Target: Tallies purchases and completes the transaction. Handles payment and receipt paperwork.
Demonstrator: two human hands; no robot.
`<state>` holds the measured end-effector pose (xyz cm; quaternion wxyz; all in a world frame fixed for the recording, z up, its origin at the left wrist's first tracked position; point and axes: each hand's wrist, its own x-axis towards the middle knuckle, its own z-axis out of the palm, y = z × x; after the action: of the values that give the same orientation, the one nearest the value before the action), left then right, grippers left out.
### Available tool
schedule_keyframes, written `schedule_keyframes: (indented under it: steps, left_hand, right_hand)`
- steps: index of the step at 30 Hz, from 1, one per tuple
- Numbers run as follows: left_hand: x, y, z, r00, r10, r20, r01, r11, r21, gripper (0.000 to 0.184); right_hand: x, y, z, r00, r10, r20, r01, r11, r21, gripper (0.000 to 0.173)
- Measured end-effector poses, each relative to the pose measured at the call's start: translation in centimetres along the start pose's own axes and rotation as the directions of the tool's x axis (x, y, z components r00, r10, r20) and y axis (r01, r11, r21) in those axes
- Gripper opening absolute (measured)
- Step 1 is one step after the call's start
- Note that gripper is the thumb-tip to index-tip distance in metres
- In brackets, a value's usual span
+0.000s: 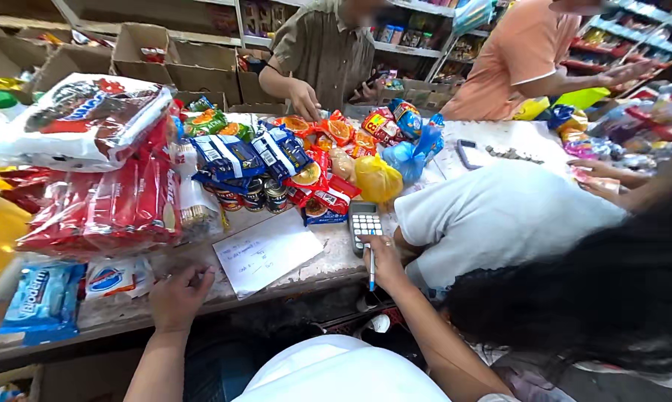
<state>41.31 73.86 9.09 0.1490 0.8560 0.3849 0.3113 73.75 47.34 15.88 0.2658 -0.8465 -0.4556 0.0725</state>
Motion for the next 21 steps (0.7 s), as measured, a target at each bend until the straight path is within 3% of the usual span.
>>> schedule_keyframes:
  steps: [2, 5, 8, 15, 19, 21]
  left_hand:
    - [0.1, -0.1, 0.0, 1.0, 0.01, -0.005, -0.01, 1.0, 0.003, 0.055]
    - [0.1, 0.2, -0.3, 1.0, 0.022, -0.021, -0.022, 1.0, 0.012, 0.051]
    - [0.1, 0.2, -0.3, 1.0, 0.015, -0.022, -0.015, 1.0, 0.012, 0.049]
    - [0.2, 0.2, 0.0, 1.0, 0.007, -0.007, -0.007, 1.0, 0.008, 0.049]
    - [0.1, 0.1, 0.0, 0.999, 0.026, -0.03, -0.026, 1.0, 0.01, 0.05]
    - [0.1, 0.1, 0.0, 0.999, 0.032, -0.025, -0.032, 0.999, 0.004, 0.051]
  right_hand:
    - [0.6, -0.8, -0.4, 0.995, 0.074, 0.069, -0.073, 0.997, -0.025, 0.034]
    - [1.9, -0.6, -0.7, 0.989, 0.12, -0.085, -0.122, 0.992, -0.017, 0.028]
    - [3.4, 0.2, -0.9, 0.976, 0.213, -0.045, -0.216, 0.974, -0.072, 0.031]
    - [3.4, -0.3, -0.2, 0.982, 0.19, -0.007, -0.19, 0.98, -0.058, 0.03]
    - [0.7, 0.0, -1.1, 0.984, 0.102, -0.148, -0.12, 0.986, -0.117, 0.027]
    - [-0.7, 0.2, -1.3, 0.982, 0.159, -0.105, -0.175, 0.971, -0.165, 0.029]
